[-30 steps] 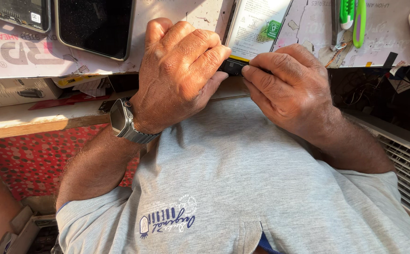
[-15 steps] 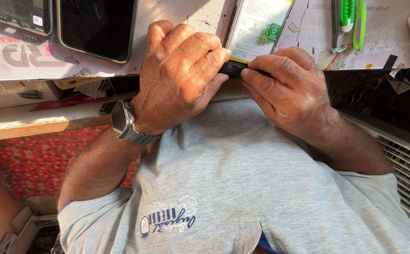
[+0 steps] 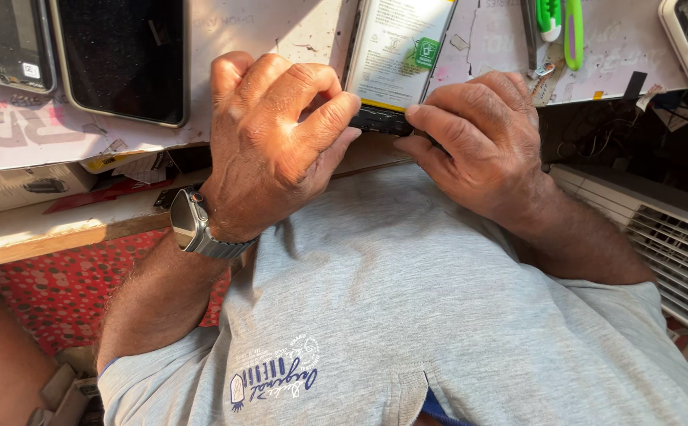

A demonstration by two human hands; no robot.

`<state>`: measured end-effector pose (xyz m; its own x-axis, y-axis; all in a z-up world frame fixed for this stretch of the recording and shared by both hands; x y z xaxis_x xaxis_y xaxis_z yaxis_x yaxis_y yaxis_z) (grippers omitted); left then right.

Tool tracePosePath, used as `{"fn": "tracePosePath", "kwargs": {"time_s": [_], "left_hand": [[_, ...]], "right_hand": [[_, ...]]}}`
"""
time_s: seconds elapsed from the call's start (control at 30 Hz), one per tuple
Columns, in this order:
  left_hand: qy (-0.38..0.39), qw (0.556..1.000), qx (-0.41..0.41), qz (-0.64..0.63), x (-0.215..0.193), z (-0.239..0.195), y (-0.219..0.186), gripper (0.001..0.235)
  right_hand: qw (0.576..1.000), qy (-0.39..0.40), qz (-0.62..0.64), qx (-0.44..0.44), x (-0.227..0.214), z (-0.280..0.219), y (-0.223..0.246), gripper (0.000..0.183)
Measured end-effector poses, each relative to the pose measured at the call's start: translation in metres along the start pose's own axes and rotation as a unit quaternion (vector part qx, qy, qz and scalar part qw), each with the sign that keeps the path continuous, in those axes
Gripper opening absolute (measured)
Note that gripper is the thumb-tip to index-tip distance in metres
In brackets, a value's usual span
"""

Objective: The person uses a green screwdriver to remove screws from a disassembled smartphone lying on a workbench. They carefully unscrew multiple fasteners around the battery and motherboard area, then set the screwdriver down and handle a small internal component with their fingers.

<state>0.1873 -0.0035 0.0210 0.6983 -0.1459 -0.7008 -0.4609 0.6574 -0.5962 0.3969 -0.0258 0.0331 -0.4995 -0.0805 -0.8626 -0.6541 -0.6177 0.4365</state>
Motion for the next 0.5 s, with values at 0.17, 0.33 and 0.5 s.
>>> {"fn": "tracePosePath", "kwargs": {"time_s": [0.17, 0.33, 0.5], "left_hand": [[0.009, 1.0, 0.013, 0.01, -0.001, 0.003, -0.003, 0.033], [0.03, 0.998, 0.031, 0.049, 0.003, 0.001, -0.006, 0.029], [0.034, 0.995, 0.038, 0.081, 0.008, -0.007, -0.007, 0.028]], "right_hand": [[1.0, -0.02, 0.005, -0.008, 0.002, -0.013, -0.007, 0.03], [0.999, 0.006, -0.038, -0.035, 0.007, -0.017, -0.008, 0.026], [0.996, 0.03, -0.066, -0.05, 0.009, -0.021, -0.01, 0.026]]}}
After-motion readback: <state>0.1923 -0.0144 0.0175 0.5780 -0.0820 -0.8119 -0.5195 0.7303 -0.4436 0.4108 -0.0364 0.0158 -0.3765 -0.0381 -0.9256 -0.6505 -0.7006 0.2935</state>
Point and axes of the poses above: each hand's wrist, its own z-axis towards the middle knuckle, its own x-axis out of the palm, y = z × x, the point moved 5 cm from there along z, towards the middle knuckle, and after that the axes turned 1 degree about x, right-handed, at the moved point
